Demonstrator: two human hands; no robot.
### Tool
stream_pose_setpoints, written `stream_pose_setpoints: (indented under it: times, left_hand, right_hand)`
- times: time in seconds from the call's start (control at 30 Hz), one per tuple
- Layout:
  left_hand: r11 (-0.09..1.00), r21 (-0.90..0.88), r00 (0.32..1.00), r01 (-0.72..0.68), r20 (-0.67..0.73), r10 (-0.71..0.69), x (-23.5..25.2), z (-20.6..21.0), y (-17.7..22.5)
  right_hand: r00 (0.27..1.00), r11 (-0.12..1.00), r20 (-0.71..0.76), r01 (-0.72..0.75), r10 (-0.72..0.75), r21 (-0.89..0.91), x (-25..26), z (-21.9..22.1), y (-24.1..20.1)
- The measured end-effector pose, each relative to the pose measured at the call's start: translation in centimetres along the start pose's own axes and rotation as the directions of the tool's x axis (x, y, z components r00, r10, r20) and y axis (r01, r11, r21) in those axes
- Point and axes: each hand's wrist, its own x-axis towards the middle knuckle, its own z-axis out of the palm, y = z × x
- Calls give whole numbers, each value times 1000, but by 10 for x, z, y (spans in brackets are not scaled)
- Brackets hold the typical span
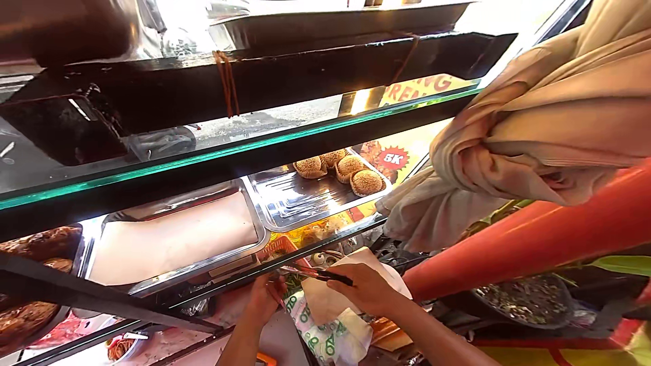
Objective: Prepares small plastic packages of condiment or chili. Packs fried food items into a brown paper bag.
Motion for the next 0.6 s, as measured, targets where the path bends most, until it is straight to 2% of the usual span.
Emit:
stream_pose_setpoints:
  times: [0.07, 0.17, 0.3, 0.37, 0.5, 0.6]
  left_hand:
    - [998, 59, 1000, -18, 3, 18, 2, 0, -1]
    - [991, 119, 996, -56, -68, 64, 3, -3, -4]
    - [981, 139, 955, -137, -246, 169, 1, -10, -1]
    - [970, 187, 933, -153, -297, 204, -5, -13, 2]
    - [932, 307, 927, -190, -255, 273, -14, -13, 1]
    - [871, 411, 935, -270, -105, 339, -16, -7, -4]
  right_hand:
    - [999, 994, 40, -10, 15, -112, 4, 0, -13]
    - [992, 978, 124, 2, 25, -208, 7, -5, -28]
    - [994, 993, 110, 10, 4, -118, 9, -16, -12]
    - [995, 995, 85, -42, 50, -92, 12, -19, -4]
    - [968, 952, 138, -168, 208, -255, 35, -1, -20]
    - [988, 947, 52, -127, 148, -294, 48, 21, -48]
